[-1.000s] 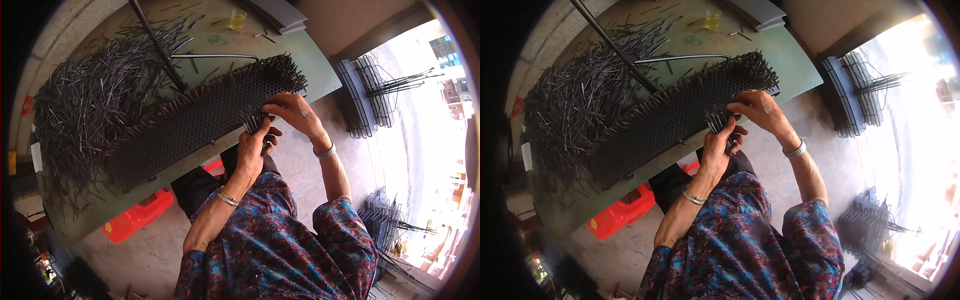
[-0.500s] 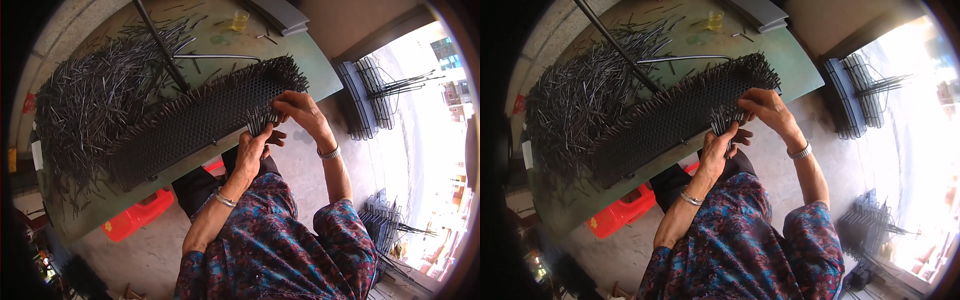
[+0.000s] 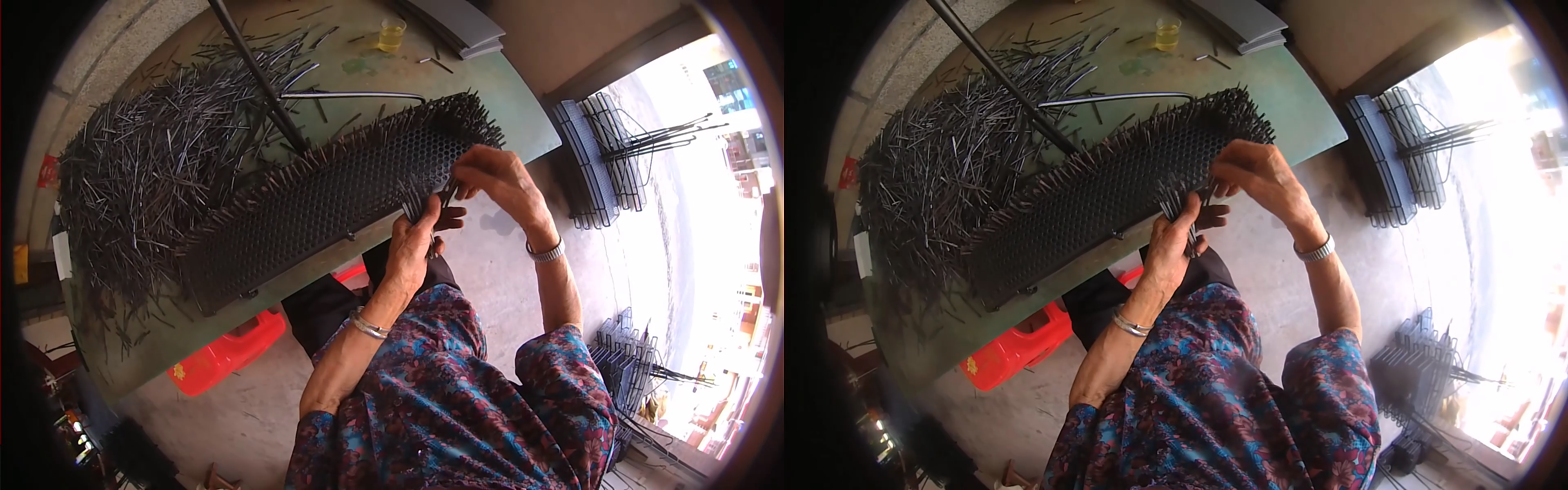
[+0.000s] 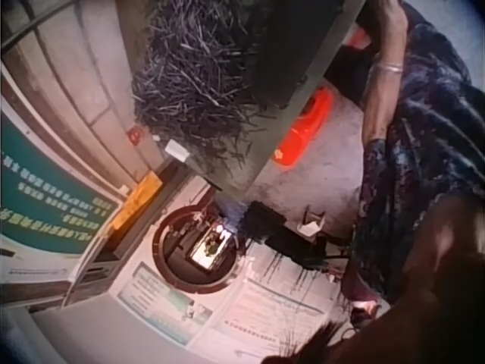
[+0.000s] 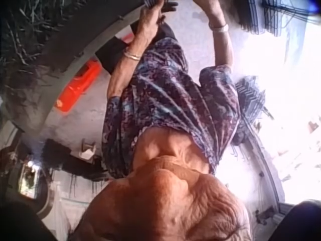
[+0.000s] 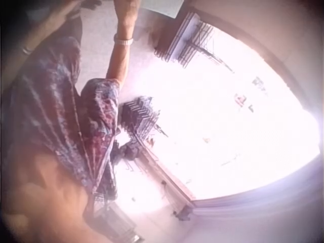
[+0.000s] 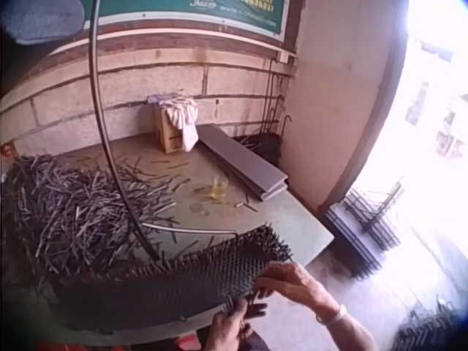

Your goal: The recorder is picking up individual metal pins from a large pile and inserting them into holes on a perforated metal tray.

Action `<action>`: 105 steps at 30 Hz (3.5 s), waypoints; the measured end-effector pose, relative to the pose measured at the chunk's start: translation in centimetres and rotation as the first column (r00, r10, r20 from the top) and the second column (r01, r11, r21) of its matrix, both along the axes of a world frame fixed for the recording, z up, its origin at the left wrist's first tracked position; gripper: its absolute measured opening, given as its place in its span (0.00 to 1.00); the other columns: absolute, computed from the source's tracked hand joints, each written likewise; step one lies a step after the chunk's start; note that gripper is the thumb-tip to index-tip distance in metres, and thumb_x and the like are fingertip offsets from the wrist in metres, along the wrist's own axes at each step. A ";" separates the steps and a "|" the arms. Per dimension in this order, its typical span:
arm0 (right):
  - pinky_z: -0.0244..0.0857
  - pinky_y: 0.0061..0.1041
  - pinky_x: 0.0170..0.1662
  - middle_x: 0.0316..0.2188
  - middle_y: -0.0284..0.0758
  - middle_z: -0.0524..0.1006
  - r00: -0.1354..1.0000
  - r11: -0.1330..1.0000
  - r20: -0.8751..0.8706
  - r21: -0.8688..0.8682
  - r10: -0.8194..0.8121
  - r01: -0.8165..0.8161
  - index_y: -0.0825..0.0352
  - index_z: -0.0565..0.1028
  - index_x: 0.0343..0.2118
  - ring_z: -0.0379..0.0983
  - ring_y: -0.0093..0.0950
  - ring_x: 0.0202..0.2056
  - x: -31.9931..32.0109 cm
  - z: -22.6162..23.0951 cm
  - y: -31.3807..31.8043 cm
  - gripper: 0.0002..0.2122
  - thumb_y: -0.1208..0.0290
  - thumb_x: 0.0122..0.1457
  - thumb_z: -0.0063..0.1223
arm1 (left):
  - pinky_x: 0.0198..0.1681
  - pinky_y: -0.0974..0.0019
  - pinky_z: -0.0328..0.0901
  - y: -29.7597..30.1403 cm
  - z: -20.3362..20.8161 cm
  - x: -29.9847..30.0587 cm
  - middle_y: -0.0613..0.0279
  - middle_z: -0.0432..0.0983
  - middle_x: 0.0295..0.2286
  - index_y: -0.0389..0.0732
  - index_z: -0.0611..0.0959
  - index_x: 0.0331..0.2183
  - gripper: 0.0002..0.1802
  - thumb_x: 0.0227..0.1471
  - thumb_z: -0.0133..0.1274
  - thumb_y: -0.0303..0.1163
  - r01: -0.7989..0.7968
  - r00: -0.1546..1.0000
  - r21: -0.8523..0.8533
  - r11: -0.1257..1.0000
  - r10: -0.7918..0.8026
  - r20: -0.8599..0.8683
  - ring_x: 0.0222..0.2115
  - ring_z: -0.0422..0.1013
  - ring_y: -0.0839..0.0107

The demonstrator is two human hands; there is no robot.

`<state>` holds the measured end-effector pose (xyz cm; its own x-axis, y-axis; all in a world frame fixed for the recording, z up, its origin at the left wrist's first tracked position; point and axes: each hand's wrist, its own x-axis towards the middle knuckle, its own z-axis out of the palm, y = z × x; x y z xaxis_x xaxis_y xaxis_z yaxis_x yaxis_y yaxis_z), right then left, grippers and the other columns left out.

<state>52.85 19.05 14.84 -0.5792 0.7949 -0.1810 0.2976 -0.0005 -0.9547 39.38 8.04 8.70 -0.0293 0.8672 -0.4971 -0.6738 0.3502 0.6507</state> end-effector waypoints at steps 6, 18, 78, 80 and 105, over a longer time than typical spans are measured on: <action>0.69 0.19 0.31 0.25 0.35 0.80 0.914 0.773 -0.110 0.500 -0.390 0.390 0.72 0.75 0.35 0.78 0.21 0.27 -1.1 0.0 2.1 0.05 0.77 0.59 0.52 | 0.14 0.78 0.51 0.3 -0.7 -0.3 0.55 0.80 0.26 0.43 0.78 0.40 0.22 0.58 0.50 0.53 0.063 0.997 0.009 0.998 -0.064 0.052 0.14 0.63 0.84; 0.68 0.21 0.29 0.24 0.38 0.79 0.893 0.651 -0.157 0.632 -0.422 0.419 0.71 0.75 0.35 0.79 0.25 0.26 -2.9 -2.6 4.4 0.05 0.76 0.58 0.53 | 0.28 0.71 0.66 0.0 -1.2 0.5 0.56 0.78 0.30 0.37 0.77 0.42 0.19 0.61 0.48 0.44 0.073 0.983 -0.023 0.997 -0.068 0.170 0.25 0.68 0.77; 0.68 0.27 0.34 0.27 0.38 0.79 0.918 0.673 0.158 0.726 -0.365 0.143 0.65 0.78 0.38 0.77 0.30 0.29 -2.4 -2.8 5.3 0.07 0.70 0.58 0.54 | 0.28 0.71 0.67 -0.6 -1.7 0.4 0.61 0.77 0.26 0.37 0.79 0.41 0.16 0.58 0.54 0.40 -0.029 0.985 -0.045 0.999 0.036 0.168 0.23 0.72 0.74; 0.67 0.30 0.34 0.27 0.36 0.76 0.887 0.465 0.171 0.884 -0.429 0.055 0.61 0.80 0.37 0.75 0.32 0.29 -2.5 -3.2 5.1 0.07 0.68 0.57 0.56 | 0.28 0.71 0.68 -0.6 -1.6 0.4 0.61 0.77 0.26 0.37 0.79 0.41 0.17 0.58 0.54 0.40 -0.039 0.986 -0.051 0.998 0.046 0.162 0.23 0.73 0.74; 0.61 0.32 0.37 0.29 0.37 0.72 0.784 0.396 0.223 0.918 -0.579 0.032 0.57 0.82 0.38 0.70 0.34 0.33 -2.2 -4.1 4.3 0.10 0.62 0.56 0.57 | 0.37 0.62 0.73 -0.3 -0.6 0.1 0.51 0.80 0.32 0.36 0.78 0.41 0.14 0.59 0.51 0.37 -0.120 0.974 0.002 0.993 0.117 0.192 0.32 0.78 0.65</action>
<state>50.67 23.40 10.71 -0.3168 0.7792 0.5408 0.8250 0.5077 -0.2482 39.47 7.71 8.08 -0.0380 0.8699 -0.4917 -0.8222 0.2524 0.5101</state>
